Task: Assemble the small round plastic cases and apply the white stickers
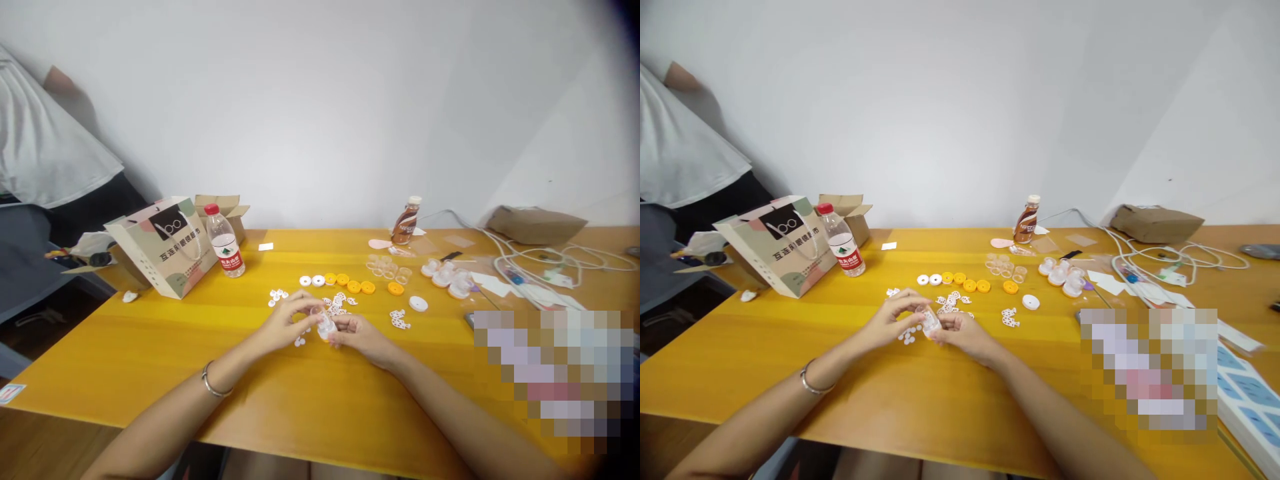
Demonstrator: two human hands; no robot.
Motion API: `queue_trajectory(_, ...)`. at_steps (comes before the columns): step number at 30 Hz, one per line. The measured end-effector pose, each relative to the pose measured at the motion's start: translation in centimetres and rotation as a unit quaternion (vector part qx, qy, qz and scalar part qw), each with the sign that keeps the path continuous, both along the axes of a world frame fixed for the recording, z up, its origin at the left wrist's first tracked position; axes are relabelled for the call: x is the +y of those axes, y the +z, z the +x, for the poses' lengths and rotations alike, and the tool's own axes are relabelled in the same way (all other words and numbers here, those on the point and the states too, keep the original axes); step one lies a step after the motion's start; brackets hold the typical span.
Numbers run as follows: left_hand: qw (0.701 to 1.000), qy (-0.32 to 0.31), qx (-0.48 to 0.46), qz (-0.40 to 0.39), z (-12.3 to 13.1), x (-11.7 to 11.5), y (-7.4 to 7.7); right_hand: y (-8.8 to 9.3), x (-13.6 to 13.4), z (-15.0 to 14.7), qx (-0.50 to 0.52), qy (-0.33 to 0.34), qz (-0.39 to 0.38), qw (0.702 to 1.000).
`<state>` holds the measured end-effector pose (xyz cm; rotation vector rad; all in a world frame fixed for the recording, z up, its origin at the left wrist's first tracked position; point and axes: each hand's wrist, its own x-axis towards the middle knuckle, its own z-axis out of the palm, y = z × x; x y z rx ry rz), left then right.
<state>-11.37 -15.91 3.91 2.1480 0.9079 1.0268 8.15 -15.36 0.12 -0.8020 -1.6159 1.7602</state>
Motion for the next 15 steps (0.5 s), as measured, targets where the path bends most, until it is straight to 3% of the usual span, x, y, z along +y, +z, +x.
queue_trajectory(8,1.000,0.015,0.005,-0.022,-0.1,-0.3,-0.8,0.2,-0.7,-0.7,-0.027,0.006,0.057,0.998)
queue_trajectory(15,0.989,-0.093,-0.050,-0.099,-0.7,-0.4,-0.6,0.5,-1.2,-0.5,-0.025,0.037,0.032,0.998)
